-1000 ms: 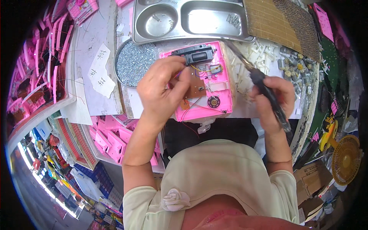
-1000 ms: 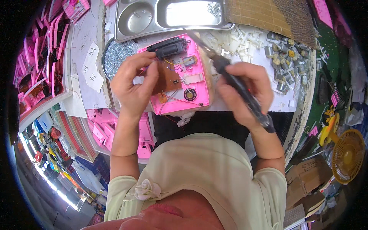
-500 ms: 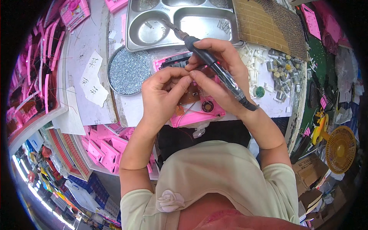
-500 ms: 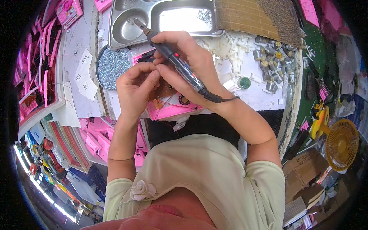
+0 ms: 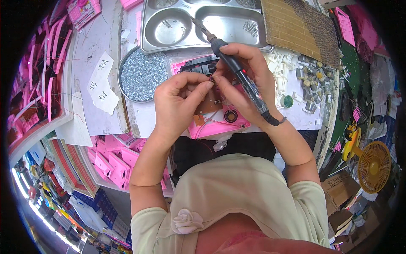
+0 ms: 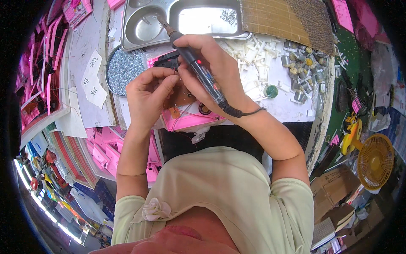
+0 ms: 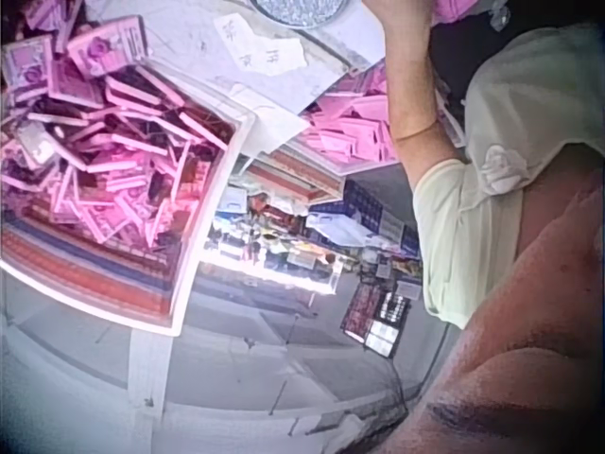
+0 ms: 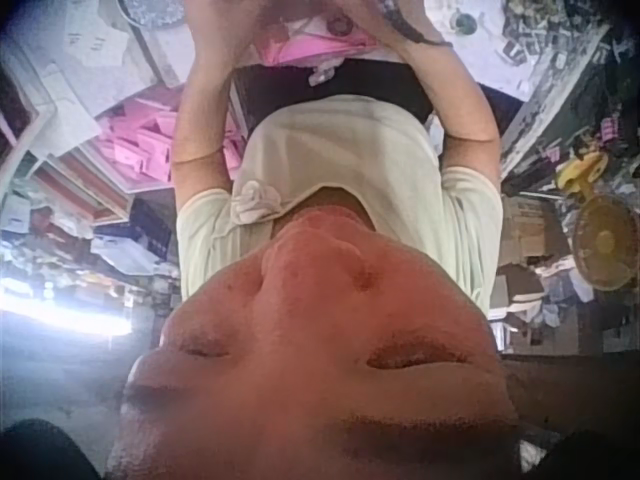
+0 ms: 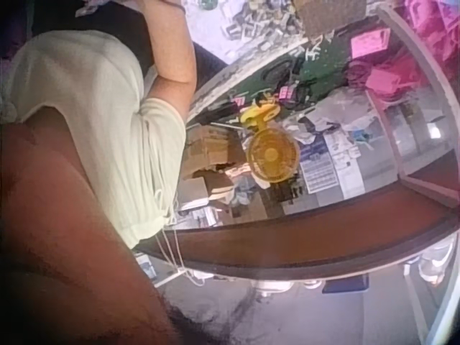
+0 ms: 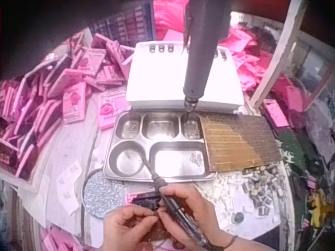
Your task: Assembling a pink plastic toy by soldering internal components and securing the casing with screws.
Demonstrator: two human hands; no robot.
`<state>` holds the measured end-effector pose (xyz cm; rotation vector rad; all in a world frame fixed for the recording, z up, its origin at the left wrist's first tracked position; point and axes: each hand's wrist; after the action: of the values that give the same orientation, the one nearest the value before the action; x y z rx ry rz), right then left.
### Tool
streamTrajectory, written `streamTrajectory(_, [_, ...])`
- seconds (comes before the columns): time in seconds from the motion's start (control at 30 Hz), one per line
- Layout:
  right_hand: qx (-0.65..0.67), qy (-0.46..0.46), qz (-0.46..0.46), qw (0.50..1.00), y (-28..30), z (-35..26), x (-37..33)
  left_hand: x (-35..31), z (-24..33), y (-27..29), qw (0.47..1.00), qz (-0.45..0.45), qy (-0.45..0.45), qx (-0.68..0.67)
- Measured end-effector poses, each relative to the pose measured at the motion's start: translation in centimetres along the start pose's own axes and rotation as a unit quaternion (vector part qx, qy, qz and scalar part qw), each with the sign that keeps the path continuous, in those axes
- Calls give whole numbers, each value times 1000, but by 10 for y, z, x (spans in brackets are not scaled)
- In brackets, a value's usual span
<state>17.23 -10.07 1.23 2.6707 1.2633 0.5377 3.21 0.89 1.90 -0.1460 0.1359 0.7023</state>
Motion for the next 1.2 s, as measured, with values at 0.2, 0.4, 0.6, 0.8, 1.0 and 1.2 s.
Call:
streamTrajectory(0.2, [-14, 23, 8, 1000, -2, 1, 0, 1, 2, 1, 999, -8, -3, 42])
streamTrajectory(0.4, [-56, 43, 19, 997, -1, 6, -4, 2, -1, 2, 1000, 11, -9, -3])
streamTrajectory(0.6, [-122, 160, 11, 979, 2, 10, -2, 11, -3, 8, 957, -7, -193, 217])
streamTrajectory(0.8, [-211, 214, 4, 954, 7, 18, -20, 13, -4, 5, 947, 15, -213, 240])
streamTrajectory(1.0, [-221, 170, 33, 960, 9, 18, -29, 11, -10, -1, 936, 16, -217, 276])
streamTrajectory(1.2, [-108, 143, 91, 980, 55, 18, -35, 12, -9, -2, 941, 20, -191, 279])
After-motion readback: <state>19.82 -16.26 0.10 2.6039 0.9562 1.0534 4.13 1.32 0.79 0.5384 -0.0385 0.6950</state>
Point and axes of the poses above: each hand's wrist, its own x-axis towards the middle knuckle, its own y-axis out of the back of the hand, z = x × y, and after that the axes turned 9 degrees about -x, right-handed
